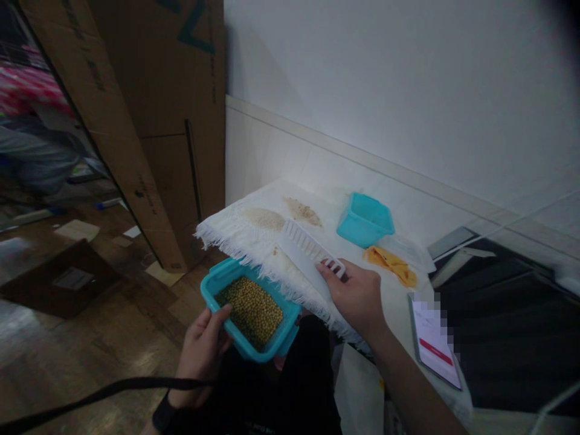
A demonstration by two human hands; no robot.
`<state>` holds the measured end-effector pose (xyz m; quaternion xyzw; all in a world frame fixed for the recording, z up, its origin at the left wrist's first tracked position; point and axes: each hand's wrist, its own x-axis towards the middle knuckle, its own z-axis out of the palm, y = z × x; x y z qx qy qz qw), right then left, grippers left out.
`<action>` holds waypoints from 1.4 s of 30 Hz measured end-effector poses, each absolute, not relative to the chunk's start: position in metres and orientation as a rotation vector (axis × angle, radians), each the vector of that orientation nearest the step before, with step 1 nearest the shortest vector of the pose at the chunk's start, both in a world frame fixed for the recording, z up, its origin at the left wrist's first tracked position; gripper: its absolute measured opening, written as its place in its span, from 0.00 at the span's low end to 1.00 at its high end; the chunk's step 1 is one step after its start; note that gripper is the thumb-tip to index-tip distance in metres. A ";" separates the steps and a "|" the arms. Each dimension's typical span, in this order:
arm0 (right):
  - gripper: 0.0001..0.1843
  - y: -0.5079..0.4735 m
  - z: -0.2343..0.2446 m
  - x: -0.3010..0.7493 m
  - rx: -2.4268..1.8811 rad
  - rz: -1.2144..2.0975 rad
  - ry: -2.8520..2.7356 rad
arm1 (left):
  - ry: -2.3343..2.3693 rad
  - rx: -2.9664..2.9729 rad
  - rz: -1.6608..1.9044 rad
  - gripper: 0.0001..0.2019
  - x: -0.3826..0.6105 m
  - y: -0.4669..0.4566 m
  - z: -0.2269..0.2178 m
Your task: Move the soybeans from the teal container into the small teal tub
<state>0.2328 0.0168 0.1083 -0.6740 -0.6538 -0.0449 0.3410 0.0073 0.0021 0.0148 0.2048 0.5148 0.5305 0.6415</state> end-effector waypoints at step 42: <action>0.20 0.015 0.090 0.302 -2.062 -0.527 -1.530 | 1.183 0.432 1.239 0.09 0.001 0.005 0.022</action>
